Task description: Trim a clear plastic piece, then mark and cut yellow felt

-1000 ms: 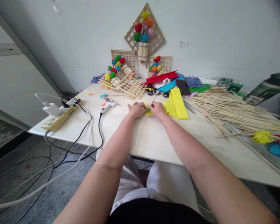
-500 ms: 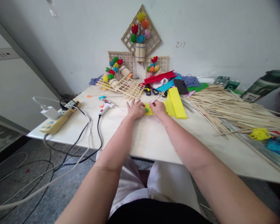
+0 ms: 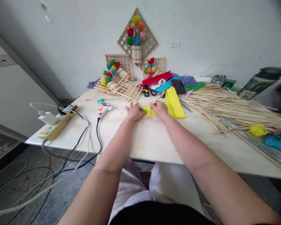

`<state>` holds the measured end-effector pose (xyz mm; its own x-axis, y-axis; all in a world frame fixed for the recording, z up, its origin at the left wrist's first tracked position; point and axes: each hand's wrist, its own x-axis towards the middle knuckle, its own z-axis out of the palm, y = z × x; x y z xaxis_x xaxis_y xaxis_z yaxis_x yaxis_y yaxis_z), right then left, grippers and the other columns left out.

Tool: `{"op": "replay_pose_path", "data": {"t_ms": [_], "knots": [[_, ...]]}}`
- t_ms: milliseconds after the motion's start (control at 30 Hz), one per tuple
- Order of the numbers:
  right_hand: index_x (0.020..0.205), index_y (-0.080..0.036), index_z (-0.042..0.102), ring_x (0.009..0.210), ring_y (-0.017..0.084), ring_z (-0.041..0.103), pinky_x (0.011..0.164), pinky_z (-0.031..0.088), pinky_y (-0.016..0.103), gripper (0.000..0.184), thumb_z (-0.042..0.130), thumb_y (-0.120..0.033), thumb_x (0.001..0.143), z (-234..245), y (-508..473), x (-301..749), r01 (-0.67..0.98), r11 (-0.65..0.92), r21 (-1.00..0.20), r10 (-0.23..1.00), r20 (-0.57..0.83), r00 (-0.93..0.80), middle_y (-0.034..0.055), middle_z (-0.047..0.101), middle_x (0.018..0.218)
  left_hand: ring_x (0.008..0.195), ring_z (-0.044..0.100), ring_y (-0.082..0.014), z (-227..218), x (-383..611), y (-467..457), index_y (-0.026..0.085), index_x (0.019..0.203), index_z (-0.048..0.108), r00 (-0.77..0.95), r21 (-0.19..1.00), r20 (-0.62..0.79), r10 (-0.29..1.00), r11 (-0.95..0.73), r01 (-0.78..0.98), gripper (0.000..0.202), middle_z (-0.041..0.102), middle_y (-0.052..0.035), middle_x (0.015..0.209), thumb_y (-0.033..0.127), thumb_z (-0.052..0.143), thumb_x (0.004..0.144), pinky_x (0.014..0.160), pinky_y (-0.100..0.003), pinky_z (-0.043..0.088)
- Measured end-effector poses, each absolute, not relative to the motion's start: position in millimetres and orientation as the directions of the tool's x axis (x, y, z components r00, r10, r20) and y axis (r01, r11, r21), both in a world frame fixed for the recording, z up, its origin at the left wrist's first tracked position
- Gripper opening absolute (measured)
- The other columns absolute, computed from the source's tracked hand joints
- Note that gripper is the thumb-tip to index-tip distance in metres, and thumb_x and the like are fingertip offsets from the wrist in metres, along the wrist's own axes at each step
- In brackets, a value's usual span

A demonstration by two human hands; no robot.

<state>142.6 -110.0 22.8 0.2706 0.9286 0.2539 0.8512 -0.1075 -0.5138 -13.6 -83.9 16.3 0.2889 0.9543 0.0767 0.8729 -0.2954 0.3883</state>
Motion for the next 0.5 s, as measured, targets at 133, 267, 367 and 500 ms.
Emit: {"op": "replay_pose_path", "data": {"t_ms": [133,267,367,500], "knots": [[0.097,-0.024,0.068,0.090,0.020,0.062,0.074,0.044,0.028,0.036,0.043,-0.045,0.083,19.2,-108.7,143.2,0.853,-0.082,-0.515,0.935,0.258,0.245,0.0042,0.070,0.094,0.138,0.010,-0.0308,13.2,-13.8,-79.4,0.027,0.083,0.066,0.279,0.427,0.059,0.958,-0.277,0.861,0.025,0.034,0.0028,0.144,0.046,0.062,0.068,0.104,-0.062,0.003],[0.099,-0.024,0.067,0.093,0.020,0.062,0.074,0.044,0.028,0.036,0.043,-0.045,0.084,18.2,-108.8,142.4,0.855,-0.047,-0.516,0.934,0.281,0.221,0.0045,0.070,0.095,0.136,0.018,-0.0325,12.9,-15.0,-78.5,0.027,0.077,0.066,0.276,0.466,0.074,0.958,-0.278,0.840,0.018,0.039,0.0030,0.141,0.042,0.064,0.068,0.103,-0.063,0.004],[0.101,-0.025,0.066,0.093,0.019,0.062,0.074,0.044,0.027,0.033,0.045,-0.043,0.084,17.9,-109.2,141.6,0.859,-0.007,-0.512,0.942,0.285,0.178,0.0037,0.070,0.094,0.134,0.022,-0.0336,14.0,-15.2,-78.4,0.025,0.074,0.066,0.259,0.509,0.098,0.961,-0.272,0.817,0.016,0.043,0.0014,0.138,0.038,0.067,0.065,0.103,-0.062,0.003],[0.101,-0.026,0.067,0.093,0.020,0.062,0.075,0.044,0.027,0.034,0.045,-0.045,0.083,17.0,-110.2,139.7,0.865,0.005,-0.502,0.946,0.284,0.159,0.0042,0.070,0.097,0.118,0.046,-0.0280,15.1,-15.8,-78.9,0.022,0.066,0.064,0.134,0.684,0.171,0.976,-0.216,0.697,0.013,0.062,-0.0008,0.116,0.031,0.071,0.060,0.106,-0.052,0.015]]}}
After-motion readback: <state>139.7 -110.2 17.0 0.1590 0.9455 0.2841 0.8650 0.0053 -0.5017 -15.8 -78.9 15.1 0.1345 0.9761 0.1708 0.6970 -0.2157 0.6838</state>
